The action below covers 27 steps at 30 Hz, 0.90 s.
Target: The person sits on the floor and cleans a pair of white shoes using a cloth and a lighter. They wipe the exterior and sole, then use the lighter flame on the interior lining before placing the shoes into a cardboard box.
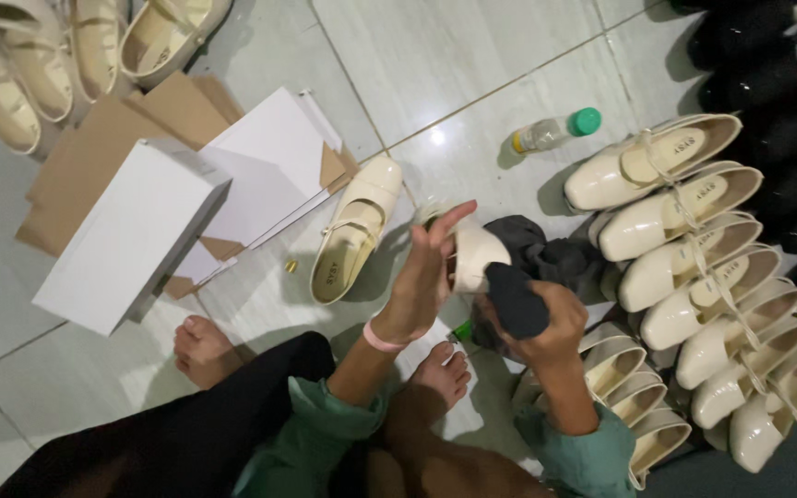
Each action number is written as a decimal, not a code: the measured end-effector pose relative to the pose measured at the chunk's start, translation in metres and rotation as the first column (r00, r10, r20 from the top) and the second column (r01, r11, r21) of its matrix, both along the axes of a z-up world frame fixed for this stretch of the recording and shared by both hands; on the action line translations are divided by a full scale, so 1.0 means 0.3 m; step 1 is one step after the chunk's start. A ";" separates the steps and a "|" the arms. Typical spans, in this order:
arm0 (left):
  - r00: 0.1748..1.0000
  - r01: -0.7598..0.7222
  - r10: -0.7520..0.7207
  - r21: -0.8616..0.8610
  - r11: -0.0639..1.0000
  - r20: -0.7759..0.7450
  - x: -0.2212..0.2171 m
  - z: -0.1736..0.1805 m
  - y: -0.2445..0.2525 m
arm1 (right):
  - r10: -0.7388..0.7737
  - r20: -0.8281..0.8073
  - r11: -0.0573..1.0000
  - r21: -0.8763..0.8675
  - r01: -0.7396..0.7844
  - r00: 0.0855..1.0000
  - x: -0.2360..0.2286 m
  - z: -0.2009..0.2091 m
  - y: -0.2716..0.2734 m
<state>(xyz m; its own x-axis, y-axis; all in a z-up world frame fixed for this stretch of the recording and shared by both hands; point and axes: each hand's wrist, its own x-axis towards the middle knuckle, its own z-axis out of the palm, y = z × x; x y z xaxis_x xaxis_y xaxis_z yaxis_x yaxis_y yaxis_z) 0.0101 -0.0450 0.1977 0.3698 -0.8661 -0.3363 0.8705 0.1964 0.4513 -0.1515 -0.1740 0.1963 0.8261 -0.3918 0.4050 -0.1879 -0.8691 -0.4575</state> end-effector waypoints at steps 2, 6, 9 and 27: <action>0.994 -0.110 0.112 -0.063 0.992 0.019 -0.012 0.030 -0.016 | -0.014 0.011 0.998 0.065 0.013 1.000 -0.014 -0.029 0.003; 0.978 -0.208 0.206 -0.054 0.977 -0.042 -0.030 0.027 -0.025 | 0.150 0.069 0.982 -0.122 -0.141 0.986 -0.023 -0.123 0.026; 0.973 -0.232 0.231 -0.025 0.972 -0.027 -0.044 -0.001 -0.025 | 0.156 0.049 0.979 -0.140 -0.148 0.986 -0.026 -0.162 0.035; 0.799 -0.489 0.488 0.093 0.867 -0.351 0.030 -0.026 0.007 | 0.001 0.049 0.988 0.154 -0.009 0.999 0.073 -0.288 0.099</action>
<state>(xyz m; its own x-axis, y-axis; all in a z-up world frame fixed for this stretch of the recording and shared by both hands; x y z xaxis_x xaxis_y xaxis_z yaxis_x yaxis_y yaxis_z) 0.0190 -0.0427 0.1900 0.6016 -0.6033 -0.5235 0.7573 0.6392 0.1337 -0.1295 -0.1444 0.1098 0.8090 -0.4486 0.3798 -0.1580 -0.7883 -0.5946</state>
